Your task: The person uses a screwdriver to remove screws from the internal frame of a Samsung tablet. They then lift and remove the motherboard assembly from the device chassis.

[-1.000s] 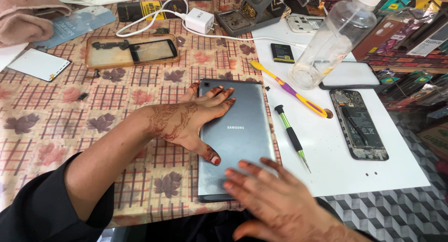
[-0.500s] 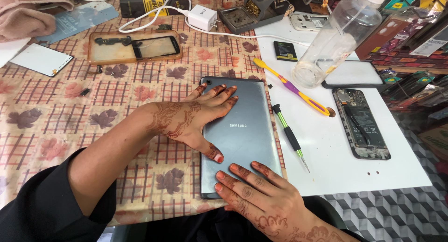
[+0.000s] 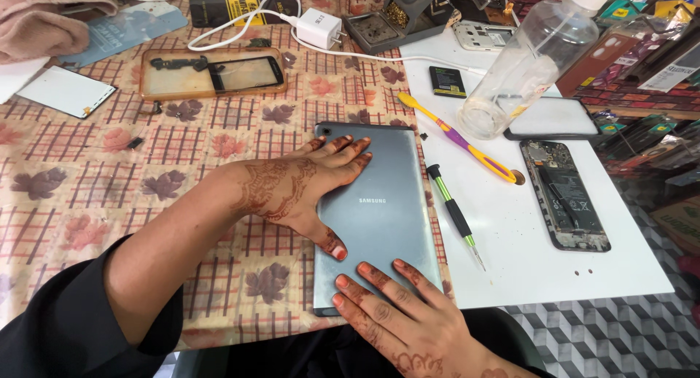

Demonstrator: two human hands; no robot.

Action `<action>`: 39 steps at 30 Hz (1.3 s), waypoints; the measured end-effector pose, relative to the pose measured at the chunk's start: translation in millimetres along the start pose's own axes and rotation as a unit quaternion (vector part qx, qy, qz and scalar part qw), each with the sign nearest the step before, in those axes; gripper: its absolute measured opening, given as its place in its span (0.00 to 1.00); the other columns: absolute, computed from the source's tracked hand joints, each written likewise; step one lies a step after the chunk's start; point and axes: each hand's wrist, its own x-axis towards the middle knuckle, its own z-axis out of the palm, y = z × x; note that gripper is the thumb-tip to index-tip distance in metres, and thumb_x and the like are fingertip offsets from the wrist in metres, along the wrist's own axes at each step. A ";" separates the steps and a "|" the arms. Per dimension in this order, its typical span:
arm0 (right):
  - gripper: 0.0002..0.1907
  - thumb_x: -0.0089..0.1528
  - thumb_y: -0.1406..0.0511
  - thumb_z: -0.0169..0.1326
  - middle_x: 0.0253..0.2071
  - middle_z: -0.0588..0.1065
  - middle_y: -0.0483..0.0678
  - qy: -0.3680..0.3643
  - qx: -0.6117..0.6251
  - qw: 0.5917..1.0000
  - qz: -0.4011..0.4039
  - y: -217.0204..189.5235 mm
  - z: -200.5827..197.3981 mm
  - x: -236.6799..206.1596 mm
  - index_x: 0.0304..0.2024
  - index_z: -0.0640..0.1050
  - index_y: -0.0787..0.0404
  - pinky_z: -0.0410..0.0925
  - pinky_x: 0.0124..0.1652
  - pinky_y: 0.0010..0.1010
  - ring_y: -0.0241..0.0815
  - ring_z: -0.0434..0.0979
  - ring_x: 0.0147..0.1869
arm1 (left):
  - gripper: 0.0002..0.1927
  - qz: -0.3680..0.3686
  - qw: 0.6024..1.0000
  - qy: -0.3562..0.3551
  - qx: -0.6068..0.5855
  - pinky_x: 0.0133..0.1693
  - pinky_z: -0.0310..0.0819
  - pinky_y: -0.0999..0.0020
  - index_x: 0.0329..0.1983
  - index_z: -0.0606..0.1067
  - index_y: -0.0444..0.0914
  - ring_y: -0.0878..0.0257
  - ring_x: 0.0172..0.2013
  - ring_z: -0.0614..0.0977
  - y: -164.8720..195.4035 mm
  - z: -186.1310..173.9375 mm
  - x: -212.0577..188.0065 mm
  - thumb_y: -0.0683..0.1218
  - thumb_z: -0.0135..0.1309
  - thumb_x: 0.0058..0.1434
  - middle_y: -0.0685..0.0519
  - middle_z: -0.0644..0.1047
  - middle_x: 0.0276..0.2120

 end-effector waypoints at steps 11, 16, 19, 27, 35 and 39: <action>0.24 0.63 0.58 0.61 0.65 0.74 0.37 -0.037 0.132 0.987 0.080 7.5 -4.7 2.8 0.63 0.76 0.48 0.62 0.65 0.41 0.38 0.71 0.70 | 0.73 0.006 1.000 0.008 -0.024 0.70 0.34 0.50 0.74 0.45 0.28 0.42 0.75 0.43 -4.6 -2.2 0.1 0.76 0.64 0.40 0.34 0.40 0.75; 0.31 0.65 0.56 0.59 0.72 0.66 0.43 -0.142 0.244 0.957 0.065 19.6 -21.8 3.6 0.69 0.69 0.52 0.51 0.69 0.49 0.45 0.61 0.77 | 0.65 -0.027 0.999 0.035 -0.007 0.70 0.42 0.53 0.74 0.50 0.31 0.49 0.74 0.50 -2.9 -8.9 -0.5 0.77 0.58 0.46 0.42 0.47 0.75; 0.34 0.66 0.56 0.56 0.77 0.61 0.43 -0.193 0.243 0.949 0.056 24.0 -24.5 4.4 0.73 0.64 0.51 0.48 0.71 0.49 0.44 0.55 0.80 | 0.55 -0.117 0.986 0.106 -0.045 0.71 0.53 0.58 0.72 0.58 0.35 0.52 0.73 0.59 -2.6 -6.5 6.9 0.75 0.51 0.53 0.47 0.57 0.73; 0.32 0.65 0.59 0.57 0.74 0.64 0.44 -0.163 0.223 0.960 0.052 22.2 -22.1 3.9 0.71 0.66 0.53 0.52 0.70 0.47 0.44 0.60 0.78 | 0.48 -0.091 0.980 0.175 -0.020 0.63 0.56 0.52 0.70 0.59 0.31 0.43 0.66 0.63 -13.0 5.0 17.4 0.70 0.52 0.61 0.39 0.61 0.67; 0.20 0.66 0.63 0.53 0.65 0.75 0.40 -0.033 0.101 0.994 0.024 9.6 -4.6 -1.9 0.62 0.76 0.50 0.64 0.66 0.42 0.40 0.73 0.69 | 0.57 -0.171 0.971 0.163 -0.044 0.62 0.65 0.57 0.60 0.67 0.31 0.47 0.59 0.72 -20.2 -14.5 26.3 0.71 0.71 0.36 0.40 0.72 0.55; 0.18 0.68 0.61 0.52 0.63 0.76 0.36 0.006 0.111 0.994 0.000 7.2 -0.3 -8.4 0.60 0.78 0.47 0.64 0.68 0.43 0.38 0.74 0.69 | 0.41 -0.226 0.954 0.149 -0.132 0.47 0.77 0.60 0.43 0.79 0.36 0.54 0.42 0.82 -25.7 -16.3 12.3 0.71 0.69 0.36 0.45 0.80 0.39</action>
